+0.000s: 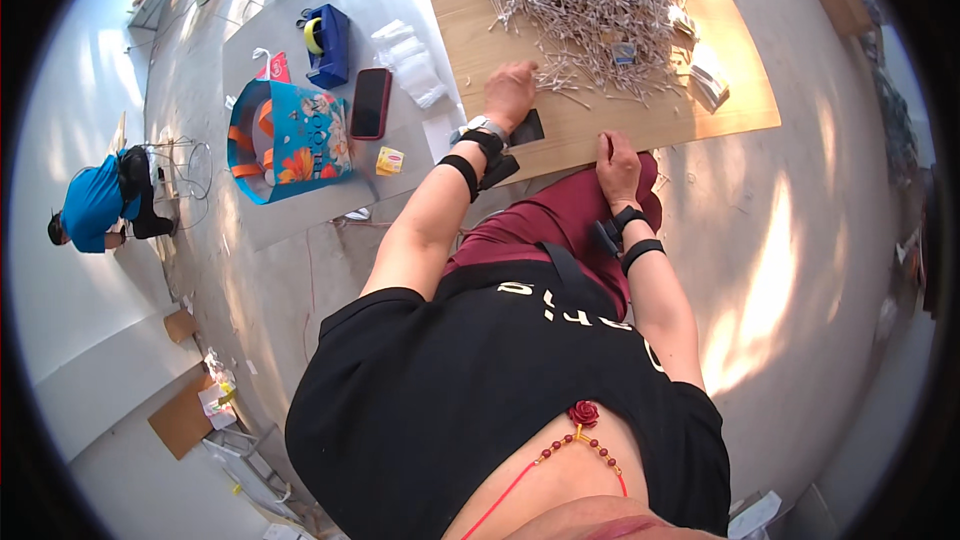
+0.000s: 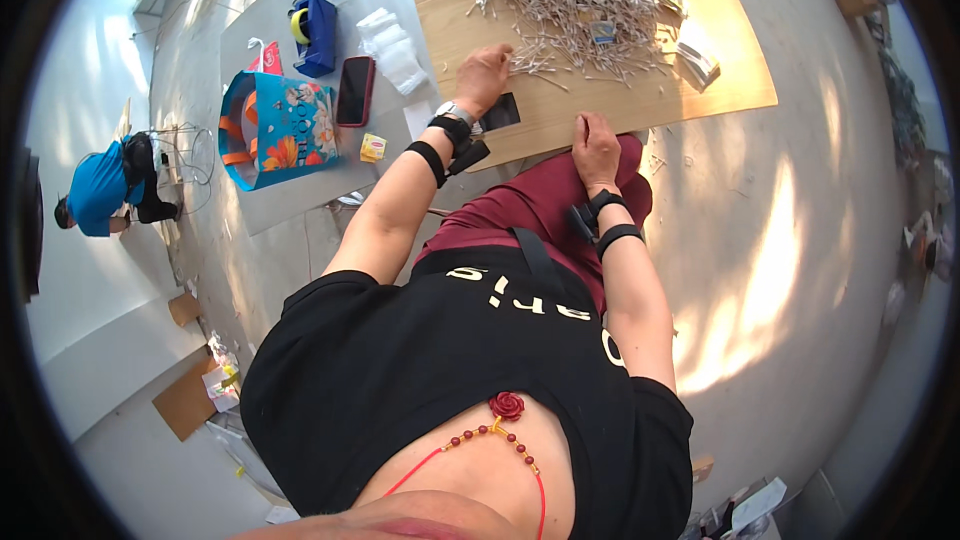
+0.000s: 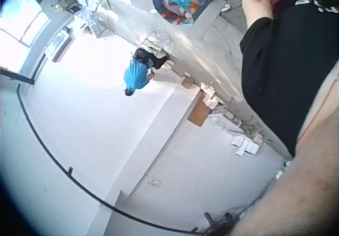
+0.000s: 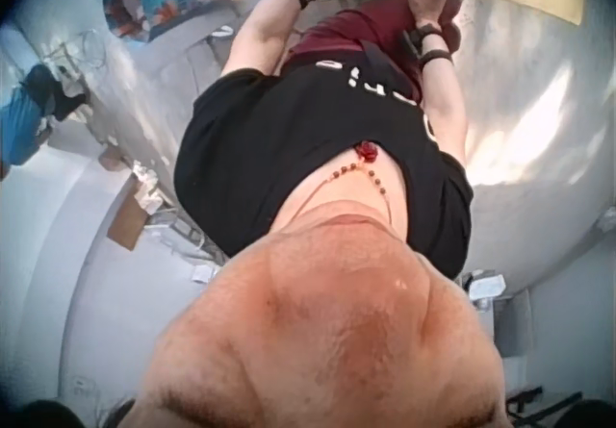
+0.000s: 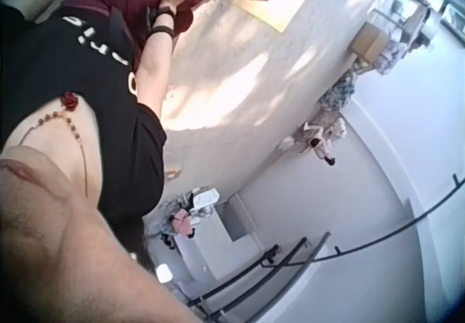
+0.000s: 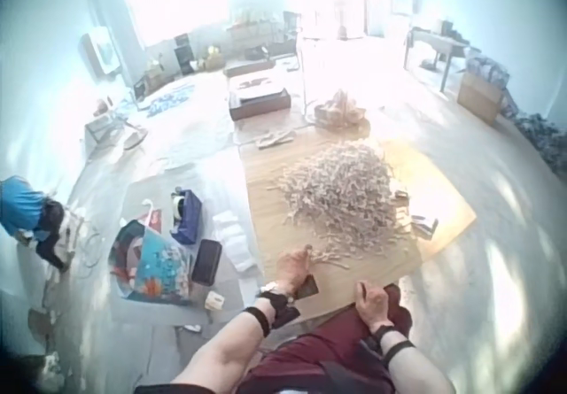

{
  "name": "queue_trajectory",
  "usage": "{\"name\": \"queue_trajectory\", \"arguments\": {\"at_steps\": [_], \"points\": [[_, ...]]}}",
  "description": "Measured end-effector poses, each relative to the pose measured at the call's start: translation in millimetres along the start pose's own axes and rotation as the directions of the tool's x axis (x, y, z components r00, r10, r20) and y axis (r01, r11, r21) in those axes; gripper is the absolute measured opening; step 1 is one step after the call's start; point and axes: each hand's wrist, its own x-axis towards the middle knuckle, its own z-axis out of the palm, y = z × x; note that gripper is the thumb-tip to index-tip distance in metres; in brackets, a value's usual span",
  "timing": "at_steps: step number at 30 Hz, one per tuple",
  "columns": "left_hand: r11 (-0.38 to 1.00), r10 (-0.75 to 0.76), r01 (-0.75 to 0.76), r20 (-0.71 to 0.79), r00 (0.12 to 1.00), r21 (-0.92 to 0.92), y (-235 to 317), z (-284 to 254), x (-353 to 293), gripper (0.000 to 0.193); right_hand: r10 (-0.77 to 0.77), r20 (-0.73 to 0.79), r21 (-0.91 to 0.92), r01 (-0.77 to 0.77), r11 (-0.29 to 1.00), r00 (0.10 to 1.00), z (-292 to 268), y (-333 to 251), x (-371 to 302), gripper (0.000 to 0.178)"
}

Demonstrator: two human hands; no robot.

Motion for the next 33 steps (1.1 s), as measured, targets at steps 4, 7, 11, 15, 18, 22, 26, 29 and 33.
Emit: {"name": "queue_trajectory", "arguments": {"at_steps": [4, 7, 11, 15, 18, 22, 26, 29, 33], "points": [[0.999, 0.007, -0.004, -0.082, 0.997, 0.038, -7, -4, -6, 0.023, 0.073, 0.087, 0.026, -0.075, 0.997, 0.994, -3, -5, 5, 0.015], [0.999, 0.021, -0.017, -0.080, 0.997, 0.050, -4, -6, -10, 0.024, 0.036, 0.060, 0.004, -0.037, 0.999, 0.998, 0, -12, 18, 0.015], [0.994, 0.089, -0.085, -0.042, 0.995, 0.071, 6, -3, -16, 0.022, -0.016, 0.074, -0.044, 0.019, 0.999, 0.997, 14, -11, 44, 0.018], [0.992, 0.110, -0.109, -0.015, 0.994, 0.064, -1, 10, -12, 0.019, -0.048, 0.109, -0.141, 0.063, 0.988, 0.993, 30, -8, 60, 0.022], [0.993, 0.083, -0.085, 0.028, 0.996, 0.076, -18, 15, -1, 0.014, -0.038, 0.143, -0.115, 0.054, 0.992, 0.989, 37, -13, 62, 0.016], [0.989, 0.081, -0.072, -0.066, 0.995, 0.126, -17, 9, 11, 0.010, -0.025, 0.135, -0.091, 0.037, 0.995, 0.991, 34, -12, 58, 0.012], [0.992, 0.088, -0.079, -0.095, 0.992, 0.095, -8, 7, 27, 0.009, -0.036, 0.147, -0.085, 0.049, 0.995, 0.989, 32, -12, 57, 0.012], [0.995, 0.061, -0.066, 0.072, 0.996, 0.071, 4, 10, 35, 0.012, -0.048, 0.131, -0.087, 0.060, 0.994, 0.990, 33, -9, 55, 0.012], [0.974, 0.055, -0.074, 0.095, 0.994, 0.212, 14, 22, 36, 0.017, -0.054, 0.114, -0.091, 0.065, 0.994, 0.992, 37, -6, 53, 0.012]]}}
